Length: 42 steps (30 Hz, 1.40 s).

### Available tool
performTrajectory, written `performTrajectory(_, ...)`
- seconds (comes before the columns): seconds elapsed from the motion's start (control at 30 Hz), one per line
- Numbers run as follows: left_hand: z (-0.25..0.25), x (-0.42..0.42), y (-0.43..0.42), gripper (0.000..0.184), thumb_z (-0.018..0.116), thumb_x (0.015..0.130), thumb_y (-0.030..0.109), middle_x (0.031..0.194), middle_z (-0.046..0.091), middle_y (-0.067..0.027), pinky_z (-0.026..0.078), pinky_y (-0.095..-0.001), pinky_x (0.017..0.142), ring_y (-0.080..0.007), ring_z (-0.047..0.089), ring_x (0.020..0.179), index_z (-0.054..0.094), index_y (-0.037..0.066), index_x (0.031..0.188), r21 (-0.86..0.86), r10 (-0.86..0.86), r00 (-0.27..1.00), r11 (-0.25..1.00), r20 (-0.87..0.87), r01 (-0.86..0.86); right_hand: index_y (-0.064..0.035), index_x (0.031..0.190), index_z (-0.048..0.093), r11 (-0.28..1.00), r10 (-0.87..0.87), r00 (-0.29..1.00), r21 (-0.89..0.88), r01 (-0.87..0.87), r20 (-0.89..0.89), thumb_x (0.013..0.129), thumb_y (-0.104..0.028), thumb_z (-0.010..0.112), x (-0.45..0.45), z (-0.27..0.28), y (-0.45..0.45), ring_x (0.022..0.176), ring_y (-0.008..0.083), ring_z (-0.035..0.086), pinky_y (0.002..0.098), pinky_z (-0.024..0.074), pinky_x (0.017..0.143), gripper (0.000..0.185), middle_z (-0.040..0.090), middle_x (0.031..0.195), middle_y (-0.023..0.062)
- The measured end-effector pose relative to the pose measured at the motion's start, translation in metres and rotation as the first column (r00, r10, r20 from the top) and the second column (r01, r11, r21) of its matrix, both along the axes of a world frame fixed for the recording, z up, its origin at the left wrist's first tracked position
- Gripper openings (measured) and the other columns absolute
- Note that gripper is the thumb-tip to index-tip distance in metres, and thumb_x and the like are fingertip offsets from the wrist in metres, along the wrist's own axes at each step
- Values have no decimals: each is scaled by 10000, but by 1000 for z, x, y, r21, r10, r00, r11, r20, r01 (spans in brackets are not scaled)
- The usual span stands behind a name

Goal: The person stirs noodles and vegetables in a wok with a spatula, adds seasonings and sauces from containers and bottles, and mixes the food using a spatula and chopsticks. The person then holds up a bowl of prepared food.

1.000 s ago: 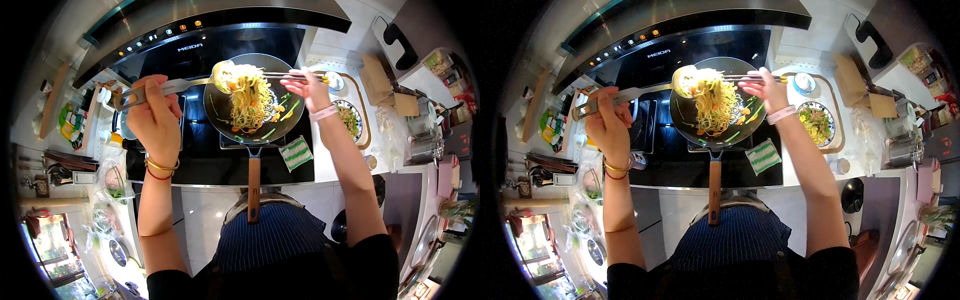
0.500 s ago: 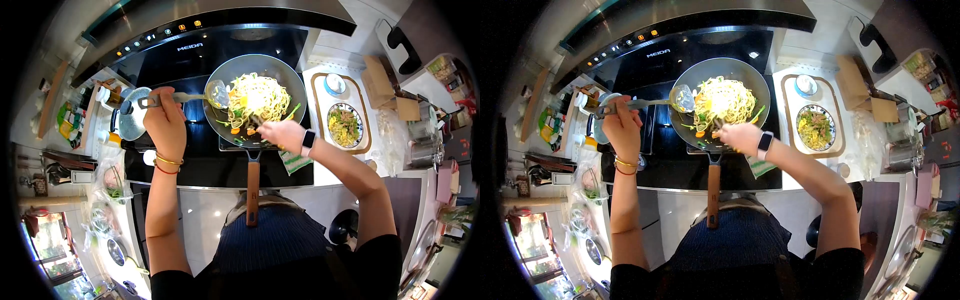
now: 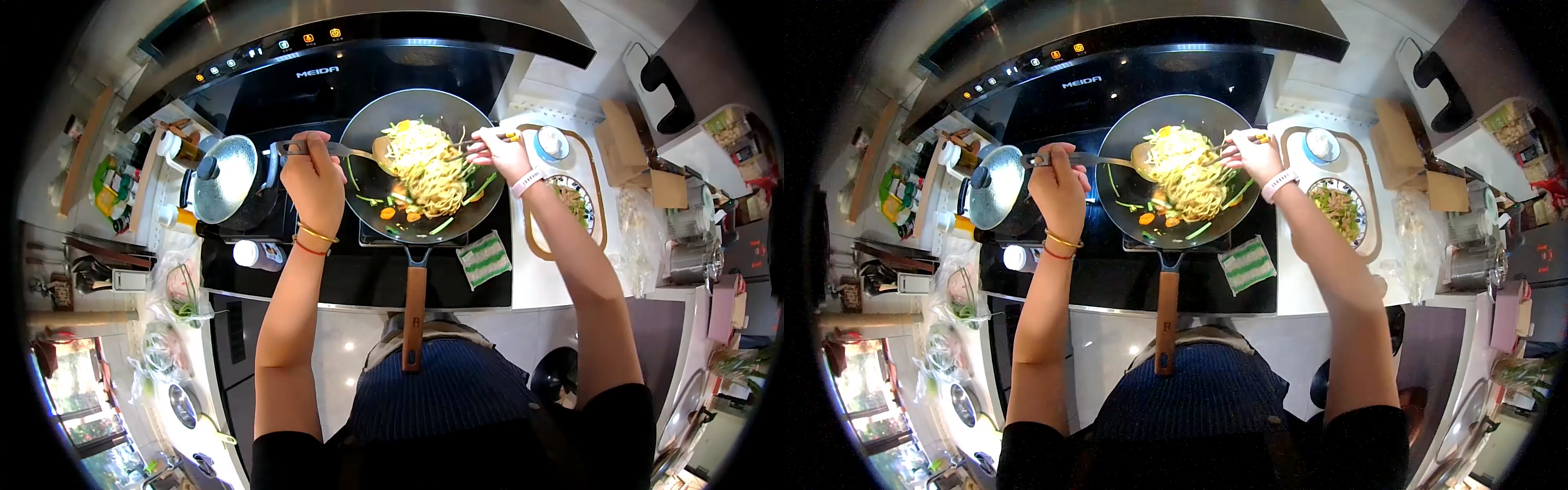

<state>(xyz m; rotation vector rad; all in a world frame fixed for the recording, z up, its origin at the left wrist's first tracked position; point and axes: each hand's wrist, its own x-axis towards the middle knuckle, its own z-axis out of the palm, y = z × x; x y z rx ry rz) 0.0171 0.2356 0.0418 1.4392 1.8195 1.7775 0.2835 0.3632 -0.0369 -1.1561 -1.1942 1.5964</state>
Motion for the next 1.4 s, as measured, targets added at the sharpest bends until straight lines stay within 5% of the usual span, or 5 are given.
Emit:
performTrajectory(0.3, 95, 6, -38, 225, 434, 953, 146, 542, 517, -19, 346, -196, 398, -52, 474, 423, 584, 6, 862, 92, 16, 994, 996, -110, -6, 66, 926, 598, 993, -117, 955, -44, 109, -272, 890, -173, 530, -18, 41, -32, 689, 247, 679, 249, 563, 571, 251, 652, 793, 189)
performTrajectory(0.43, 90, 1, -43, 249, 437, 960, 167, 554, 531, -32, 349, -189, 405, -54, 492, 439, 585, -8, 863, 127, 12, 992, 992, -126, 4, 49, 898, 639, 979, -146, 973, 167, 116, 181, 868, -169, 553, 19, 51, -25, 548, 184, 651, 215, 525, 491, 236, 661, 740, 147)
performTrajectory(0.93, -98, 4, -79, 238, 461, 954, 162, 788, 625, -142, 527, -236, 497, -124, 613, 571, 505, -21, 1099, 106, -38, 689, 993, 724, -58, 2, 1068, 626, 967, 21, 933, 230, -111, 359, 930, -233, 527, -11, 14, -70, 720, 201, 672, 239, 542, 619, 290, 668, 849, 123)
performTrajectory(1.3, -202, 76, -221, 188, 551, 862, 146, 794, 611, -120, 461, -299, 603, -179, 597, 663, 590, 25, 1001, 35, -200, 823, 976, 531, 215, 17, 1111, 599, 971, -51, 712, 201, -128, 700, 931, -371, 492, -25, 72, -48, 744, 216, 669, 264, 536, 635, 441, 656, 897, 165)
performTrajectory(1.4, -293, 102, -256, 410, 362, 937, 310, 711, 615, -174, 493, -327, 567, -209, 610, 658, 568, -42, 976, -99, 91, 51, 663, 995, 742, 22, 1119, 590, 963, -76, 680, 231, -141, 730, 934, -379, 483, -37, 66, -52, 744, 221, 671, 264, 540, 631, 455, 657, 905, 164)
